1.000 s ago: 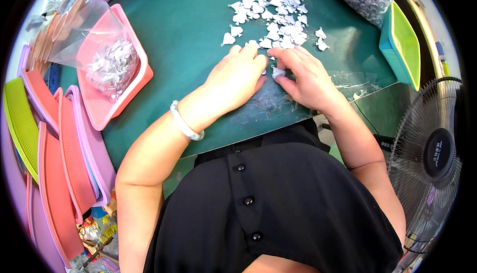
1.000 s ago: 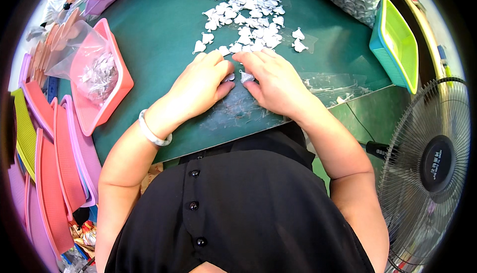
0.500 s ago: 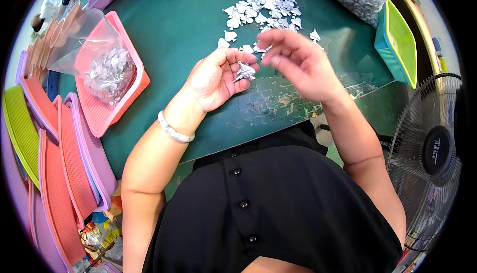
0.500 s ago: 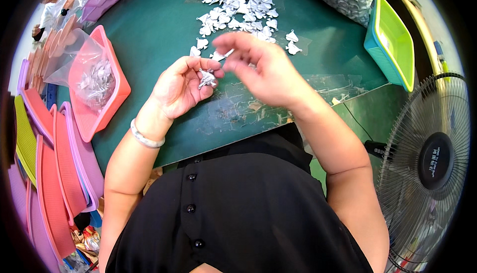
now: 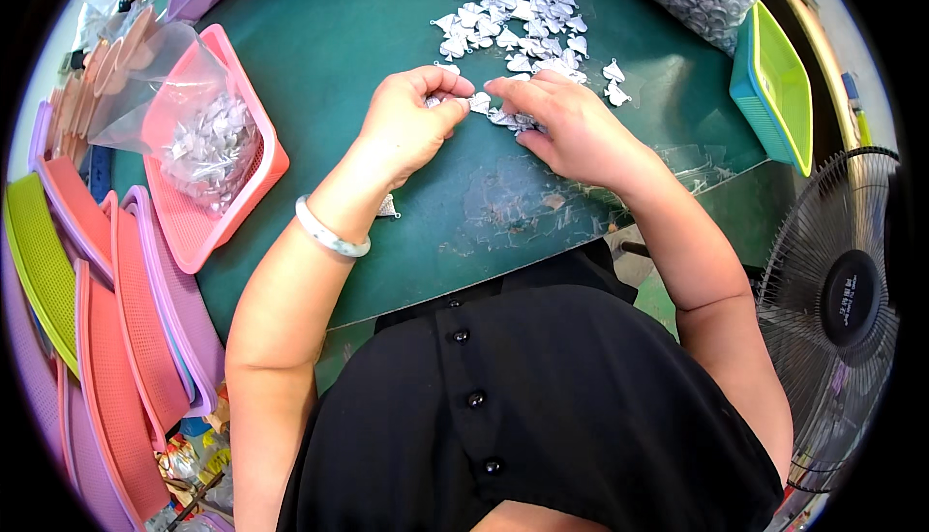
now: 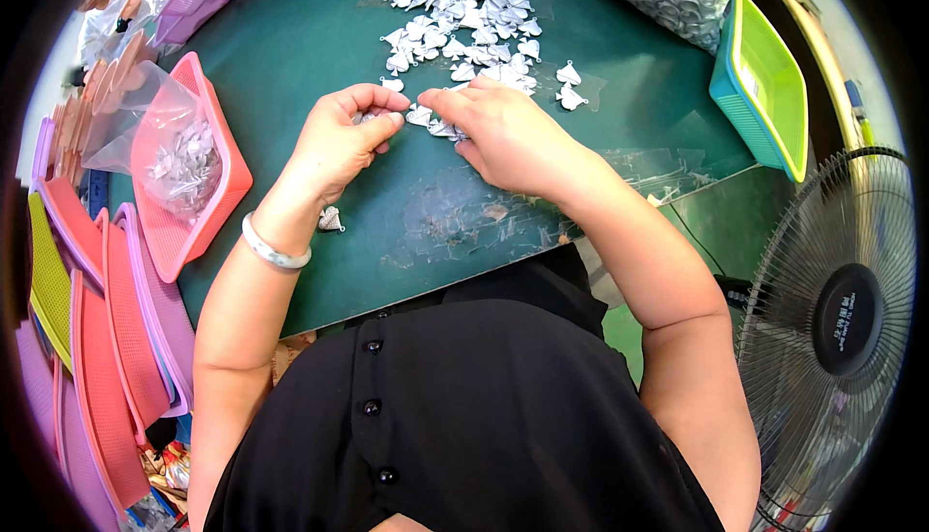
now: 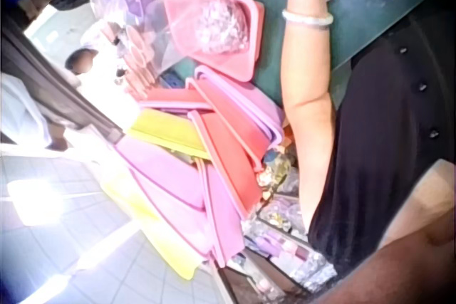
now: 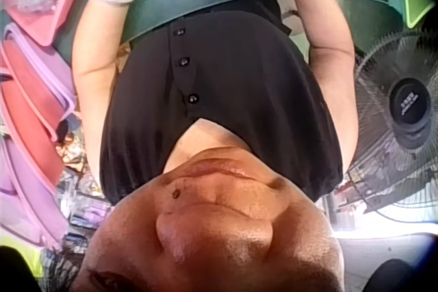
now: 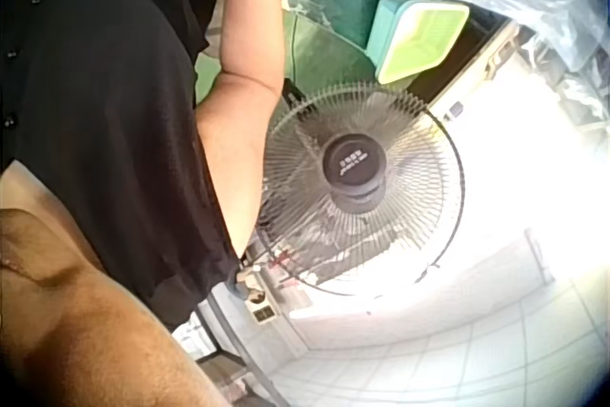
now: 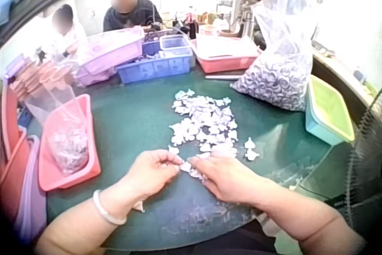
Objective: The person sits at a green workbench and repeatedly picks up small silver metallic pieces from a pile. They manipulate each piece with both hands, appearing to fold or snap it into a specific shape, and then place the finished item into a pink plastic basket. The process is repetitive and involves handling the small components one by one.
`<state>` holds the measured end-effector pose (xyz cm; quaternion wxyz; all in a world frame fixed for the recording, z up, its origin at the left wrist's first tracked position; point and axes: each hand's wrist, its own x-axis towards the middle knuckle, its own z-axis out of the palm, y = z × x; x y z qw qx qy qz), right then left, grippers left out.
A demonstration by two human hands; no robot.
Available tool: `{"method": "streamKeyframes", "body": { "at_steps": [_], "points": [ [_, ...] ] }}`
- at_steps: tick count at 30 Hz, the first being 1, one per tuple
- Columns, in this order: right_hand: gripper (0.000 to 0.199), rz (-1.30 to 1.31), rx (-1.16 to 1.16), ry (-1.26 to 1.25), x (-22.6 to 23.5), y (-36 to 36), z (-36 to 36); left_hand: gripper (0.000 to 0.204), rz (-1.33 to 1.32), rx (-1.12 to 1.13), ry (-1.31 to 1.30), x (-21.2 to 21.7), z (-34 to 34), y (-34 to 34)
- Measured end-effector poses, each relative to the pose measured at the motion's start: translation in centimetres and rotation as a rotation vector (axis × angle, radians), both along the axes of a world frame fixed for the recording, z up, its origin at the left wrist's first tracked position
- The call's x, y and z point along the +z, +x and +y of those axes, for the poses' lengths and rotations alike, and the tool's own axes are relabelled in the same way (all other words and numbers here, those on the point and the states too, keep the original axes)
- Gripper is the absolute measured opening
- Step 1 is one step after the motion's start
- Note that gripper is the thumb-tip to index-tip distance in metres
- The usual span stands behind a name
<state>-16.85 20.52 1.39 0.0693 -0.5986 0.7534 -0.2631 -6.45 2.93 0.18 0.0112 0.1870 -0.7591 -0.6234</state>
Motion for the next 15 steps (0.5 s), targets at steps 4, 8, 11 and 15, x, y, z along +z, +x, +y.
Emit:
{"method": "streamKeyframes", "body": {
  "at_steps": [4,8,11,15],
  "points": [
    [0.053,0.035,0.055,-0.068,0.0,0.0,0.0,0.028,0.1,-0.071,-0.604,0.1,0.8,-0.4],
    [0.05,0.14,0.042,-0.097,-0.7,0.0,0.1,0.027,-0.017,-0.159,-0.798,1.2,1.5,-0.8],
    [0.047,0.224,0.048,-0.071,-0.8,0.0,-0.1,0.022,-0.009,-0.137,-0.807,0.8,1.5,-0.9],
    [0.042,0.229,0.028,-0.107,-1.2,-0.2,-0.8,0.019,0.012,-0.087,-0.743,0.7,1.3,-0.7]
  ]
}}
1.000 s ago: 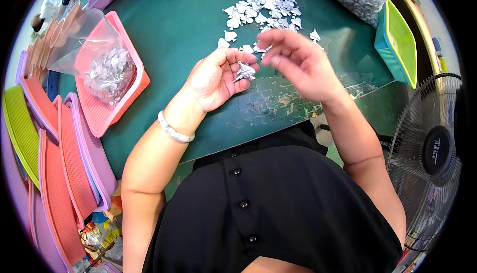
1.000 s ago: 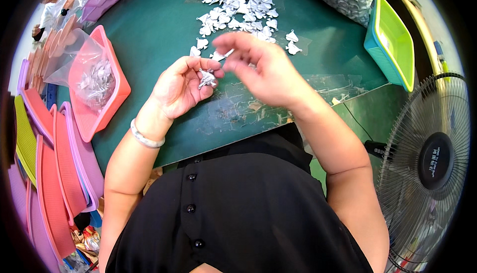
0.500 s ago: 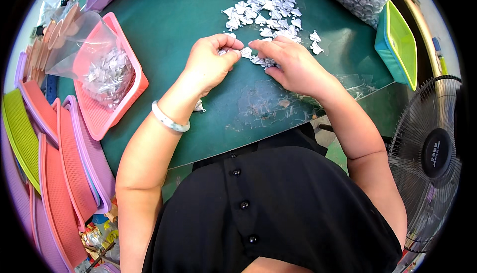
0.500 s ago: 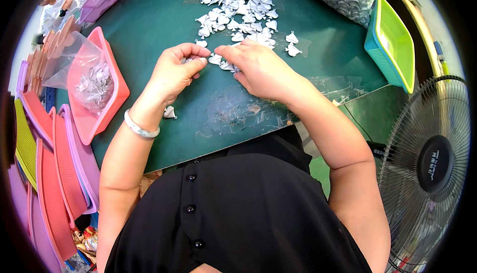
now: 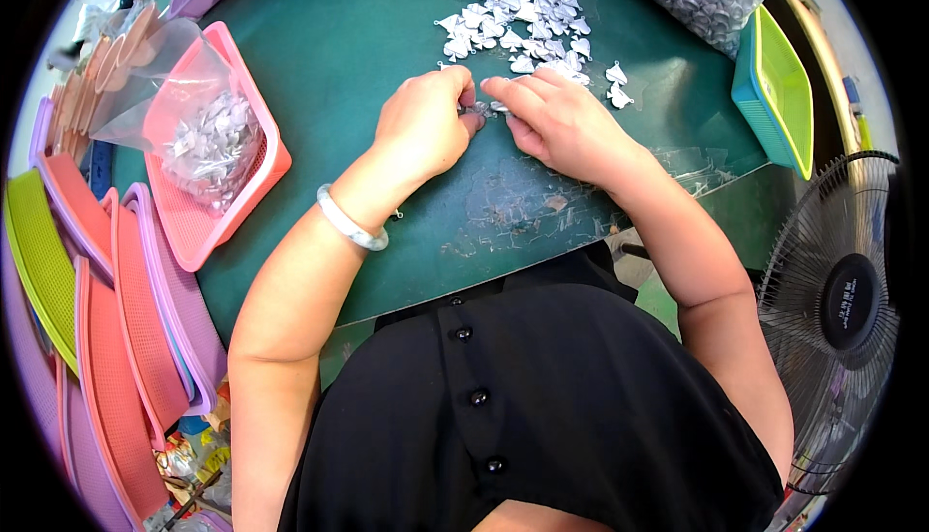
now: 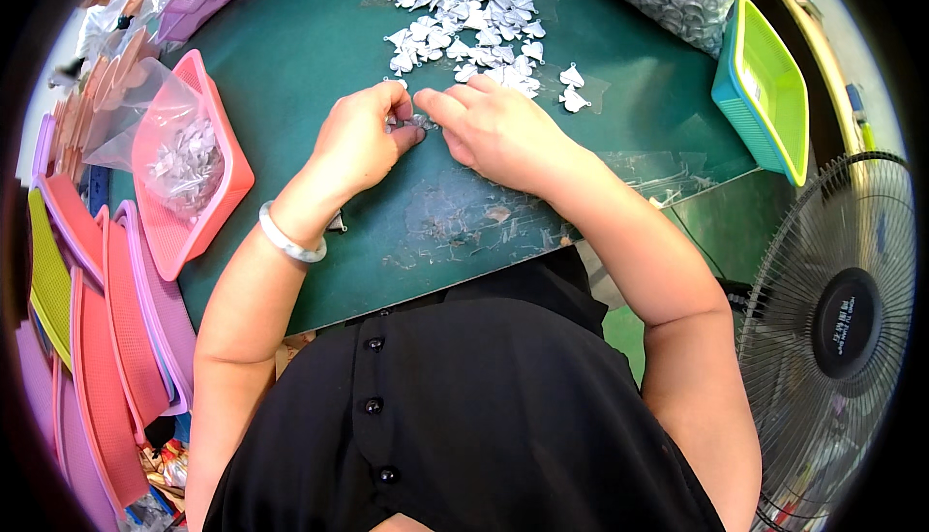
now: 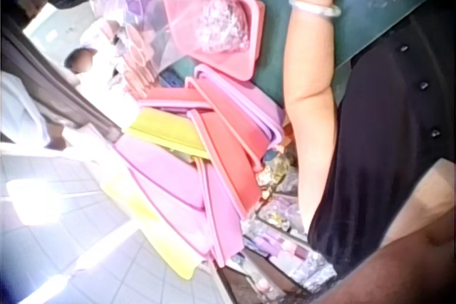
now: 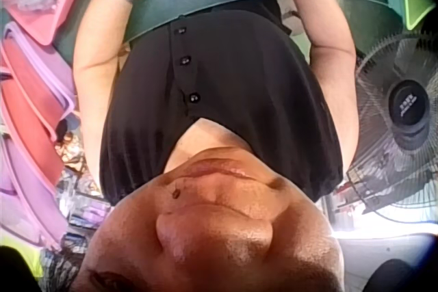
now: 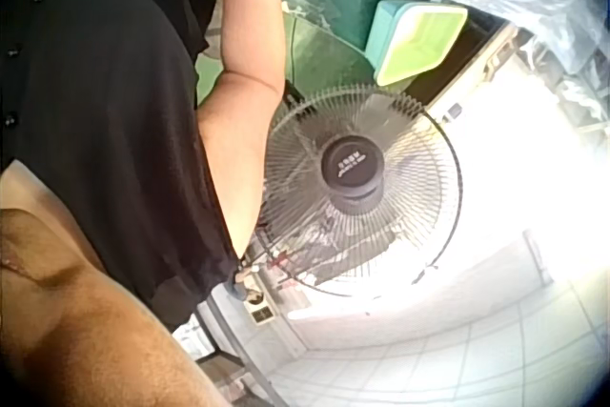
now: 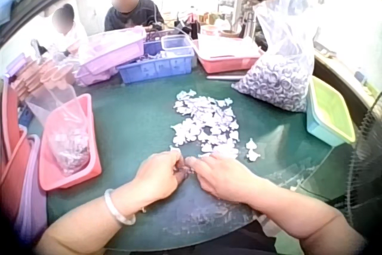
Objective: The person sits at a green workbench and repeatedly picks up small silver metallic pieces from a pile. They manipulate each piece with both hands, appearing to fold or snap it into a specific shape, and then place the finished item into a pink plastic basket. The process is repetitive and involves handling the small components one by one.
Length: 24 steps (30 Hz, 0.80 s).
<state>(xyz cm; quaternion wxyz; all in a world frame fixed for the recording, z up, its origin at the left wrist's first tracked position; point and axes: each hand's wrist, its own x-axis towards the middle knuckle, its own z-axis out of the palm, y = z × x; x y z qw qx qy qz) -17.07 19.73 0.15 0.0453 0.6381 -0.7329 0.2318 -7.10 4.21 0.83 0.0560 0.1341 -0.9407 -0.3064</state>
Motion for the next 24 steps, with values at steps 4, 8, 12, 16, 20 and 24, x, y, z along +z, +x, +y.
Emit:
{"method": "streamKeyframes", "body": {
  "at_steps": [4,8,12,16,20,24],
  "points": [
    [0.037,-0.284,-0.083,-0.104,-0.4,-0.8,-0.7,0.018,0.029,0.002,0.196,-0.4,-0.6,0.8],
    [0.033,-0.86,-0.164,-0.109,-0.3,-1.2,-0.4,0.015,-0.005,0.056,0.751,0.1,-1.1,1.9],
    [0.034,-1.251,-0.192,-0.074,0.7,-1.1,-0.7,0.016,0.007,0.072,1.338,-0.4,-2.1,2.6],
    [0.033,-1.376,-0.158,-0.108,1.5,-0.2,-0.9,0.014,0.058,0.158,1.499,-0.2,-1.1,3.1],
    [0.033,-1.387,-0.162,-0.138,1.4,0.3,-1.2,0.011,0.057,0.131,1.734,-0.5,-1.2,3.1],
    [0.034,-1.354,-0.176,-0.128,1.6,0.6,-1.4,0.016,0.075,-0.008,2.003,-2.5,-2.4,3.3]
  ]
}}
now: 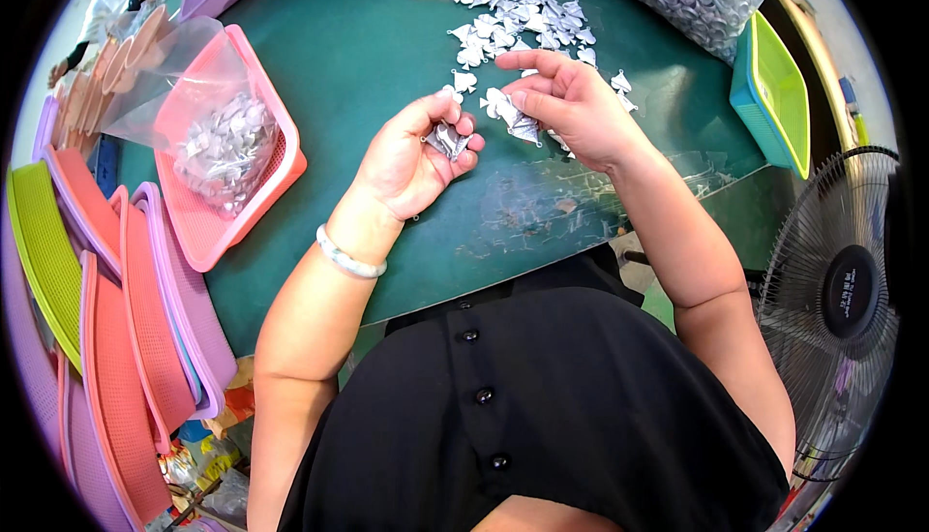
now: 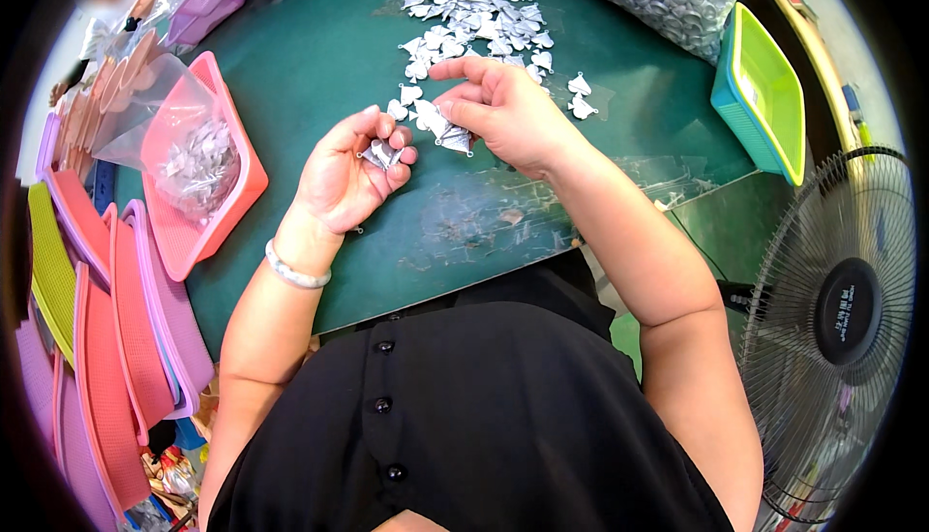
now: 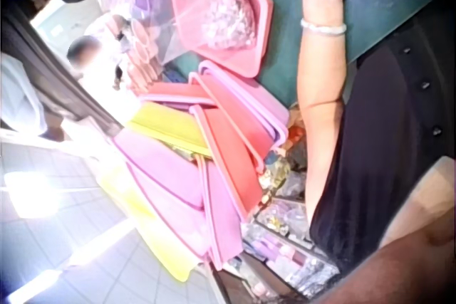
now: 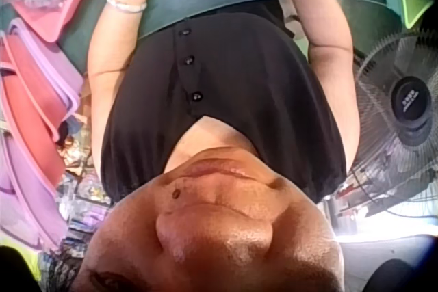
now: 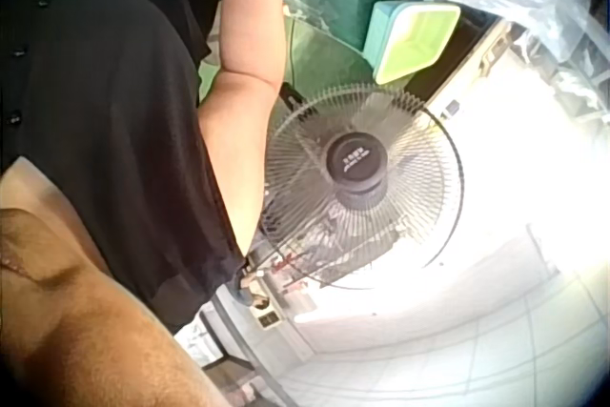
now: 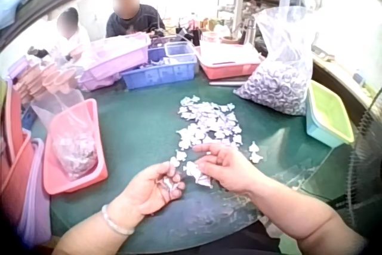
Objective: The person sits at a green workbench and repeatedly picks up small silver metallic pieces from a pile. They manipulate each piece with both hands, appearing to fold or snap it into a specific shape, and then place the finished item into a pink plastic basket. The process is repetitive and involves handling the small components one by one.
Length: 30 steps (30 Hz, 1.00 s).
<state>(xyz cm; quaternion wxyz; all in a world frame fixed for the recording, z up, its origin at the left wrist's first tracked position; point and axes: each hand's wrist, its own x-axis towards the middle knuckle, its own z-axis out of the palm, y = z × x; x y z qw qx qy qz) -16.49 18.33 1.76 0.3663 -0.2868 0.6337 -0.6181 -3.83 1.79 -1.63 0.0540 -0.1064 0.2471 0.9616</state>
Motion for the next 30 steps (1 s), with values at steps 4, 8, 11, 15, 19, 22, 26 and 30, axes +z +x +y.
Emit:
{"method": "streamKeyframes", "body": {
  "at_steps": [4,8,11,15,19,22,26,30],
  "points": [
    [0.035,-0.008,-0.009,-0.008,0.6,0.6,-0.2,0.022,-0.009,0.038,-0.001,0.0,0.2,0.0],
    [0.037,-0.016,-0.012,-0.019,0.6,0.5,-0.2,0.035,-0.006,0.055,0.053,1.0,0.4,0.0],
    [0.037,0.002,-0.039,-0.031,0.8,0.5,-0.2,0.042,0.021,0.021,0.125,1.0,0.2,0.1],
    [0.037,0.027,-0.057,-0.056,0.8,0.6,-0.2,0.043,0.037,0.006,0.126,1.1,0.2,0.1],
    [0.038,0.069,-0.017,-0.062,0.9,1.0,-0.4,0.038,0.041,-0.007,0.013,0.7,0.4,0.1],
    [0.039,0.02,0.035,-0.024,1.1,1.5,-0.6,0.027,-0.035,0.036,-0.155,1.0,1.3,0.3],
    [0.042,-0.095,0.081,-0.063,0.8,1.2,-0.4,0.022,-0.088,0.077,-0.234,1.1,1.2,0.2],
    [0.044,-0.096,0.1,-0.136,0.7,1.3,-0.3,0.021,-0.095,0.091,-0.239,1.6,1.2,0.3]
  ]
}}
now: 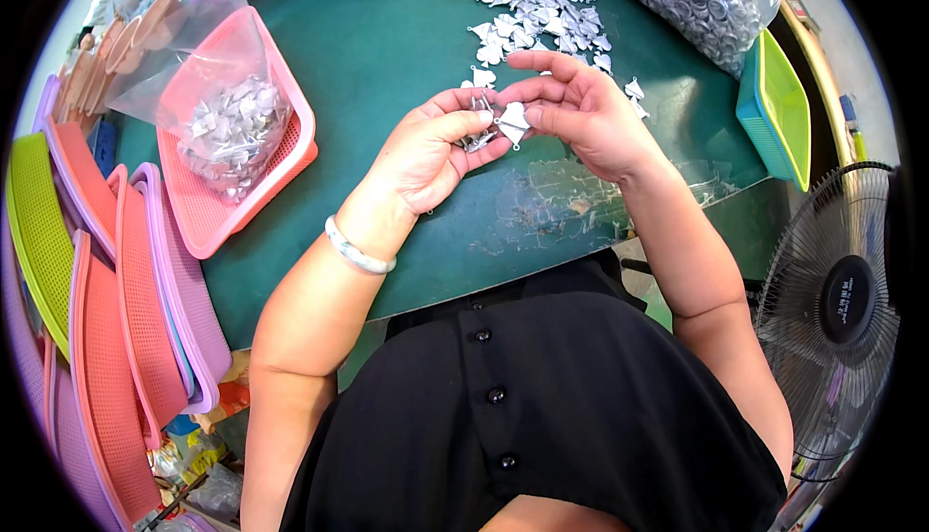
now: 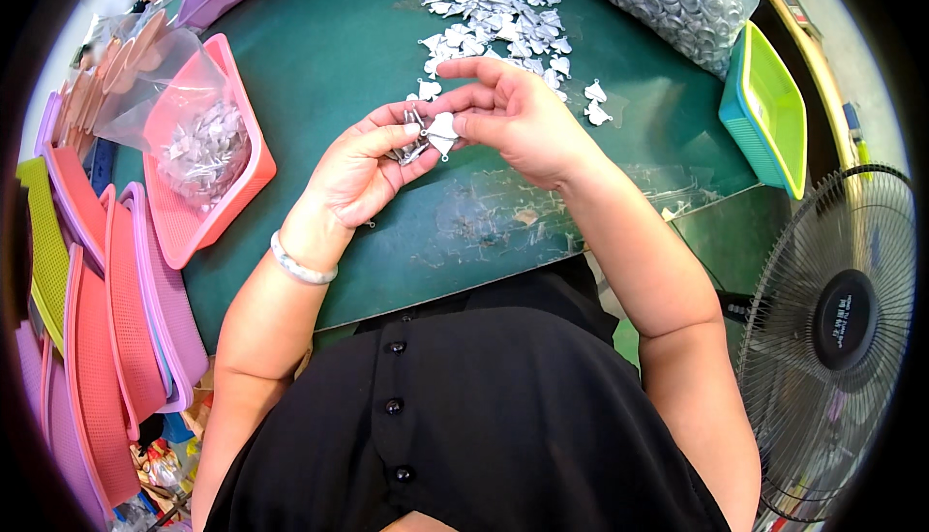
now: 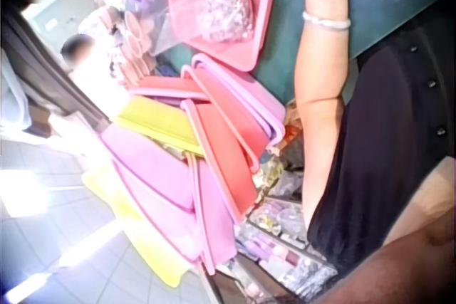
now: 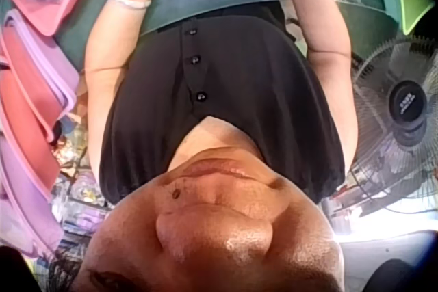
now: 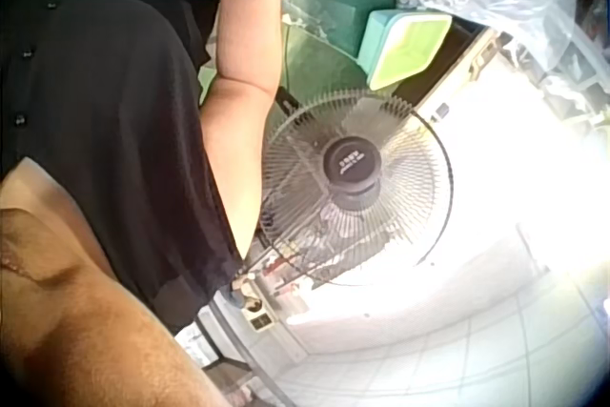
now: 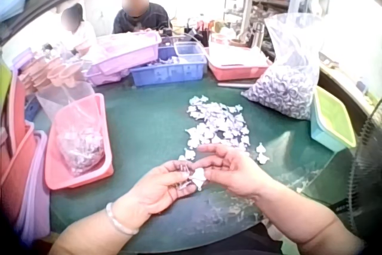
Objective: The person sits at a green workbench and repeatedly picks up small silver metallic pieces from a pile. They manipulate each piece with both hands, appearing to fold or snap it into a specific shape, and then place the finished item into a pink plastic basket. The process is repetitive and involves handling the small components one by one.
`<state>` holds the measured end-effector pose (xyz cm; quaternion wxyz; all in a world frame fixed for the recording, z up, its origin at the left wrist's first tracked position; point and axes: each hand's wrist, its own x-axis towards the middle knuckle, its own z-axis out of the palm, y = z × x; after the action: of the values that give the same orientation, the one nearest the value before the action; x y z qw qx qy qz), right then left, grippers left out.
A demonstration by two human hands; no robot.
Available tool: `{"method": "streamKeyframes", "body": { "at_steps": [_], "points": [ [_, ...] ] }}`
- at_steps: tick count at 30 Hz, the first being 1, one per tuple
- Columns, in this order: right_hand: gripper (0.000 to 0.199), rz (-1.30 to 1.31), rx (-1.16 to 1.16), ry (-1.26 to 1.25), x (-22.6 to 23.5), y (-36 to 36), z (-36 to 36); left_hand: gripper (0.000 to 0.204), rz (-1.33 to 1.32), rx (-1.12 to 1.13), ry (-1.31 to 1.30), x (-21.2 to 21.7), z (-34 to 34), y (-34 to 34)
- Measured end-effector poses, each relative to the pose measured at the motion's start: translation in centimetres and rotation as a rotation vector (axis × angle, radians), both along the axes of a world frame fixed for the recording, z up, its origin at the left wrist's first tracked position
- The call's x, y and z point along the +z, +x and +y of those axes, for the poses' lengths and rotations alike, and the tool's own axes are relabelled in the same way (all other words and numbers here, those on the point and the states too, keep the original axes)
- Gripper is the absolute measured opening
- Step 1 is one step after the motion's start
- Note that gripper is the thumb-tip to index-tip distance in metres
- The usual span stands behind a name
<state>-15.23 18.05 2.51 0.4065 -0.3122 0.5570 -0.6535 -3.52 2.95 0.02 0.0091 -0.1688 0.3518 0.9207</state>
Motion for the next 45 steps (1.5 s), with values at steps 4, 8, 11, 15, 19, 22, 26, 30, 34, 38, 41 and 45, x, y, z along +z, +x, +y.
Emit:
{"method": "streamKeyframes", "body": {
  "at_steps": [4,8,11,15,19,22,26,30,34,38,41,45],
  "points": [
    [0.045,0.005,-0.046,-0.019,-0.2,0.1,-0.1,0.023,0.036,-0.035,0.005,-0.1,0.1,0.2],
    [0.046,-0.031,-0.103,-0.056,-0.5,0.4,-0.2,0.022,0.012,-0.041,-0.083,0.2,0.6,0.5],
    [0.047,-0.08,-0.122,-0.07,-0.5,0.8,-0.3,0.021,-0.027,-0.025,-0.114,0.1,0.4,0.4],
    [0.044,0.202,-0.204,-0.159,-1.0,1.2,-0.7,0.017,-0.043,0.006,-0.084,0.0,0.4,0.2],
    [0.044,0.561,-0.149,-0.178,-0.5,2.7,-0.8,0.018,0.052,0.042,0.103,-0.3,0.4,0.1],
    [0.044,0.429,-0.05,-0.219,-0.1,3.0,-0.6,0.027,0.118,0.045,0.17,-0.7,0.0,-0.2],
    [0.041,0.253,-0.139,-0.228,0.8,2.0,-0.2,0.035,0.115,0.052,0.248,-0.4,-0.2,-0.2],
    [0.038,0.238,-0.228,-0.122,0.9,1.0,0.0,0.038,0.135,0.027,0.294,-0.6,-0.5,0.0],
    [0.036,0.21,-0.235,-0.078,1.2,1.2,-0.1,0.04,0.151,-0.004,0.345,-0.9,-0.7,0.0],
    [0.036,0.173,-0.195,-0.054,1.0,1.2,-0.5,0.041,0.153,-0.022,0.346,-0.8,-0.6,0.0],
    [0.033,0.202,-0.122,-0.004,1.3,1.2,-1.2,0.038,0.107,-0.013,0.315,-0.3,-0.4,0.1],
    [0.033,0.694,-0.256,0.174,-0.1,-2.8,-2.8,0.026,0.1,0.03,0.245,-1.7,-1.5,0.1]
  ]
}}
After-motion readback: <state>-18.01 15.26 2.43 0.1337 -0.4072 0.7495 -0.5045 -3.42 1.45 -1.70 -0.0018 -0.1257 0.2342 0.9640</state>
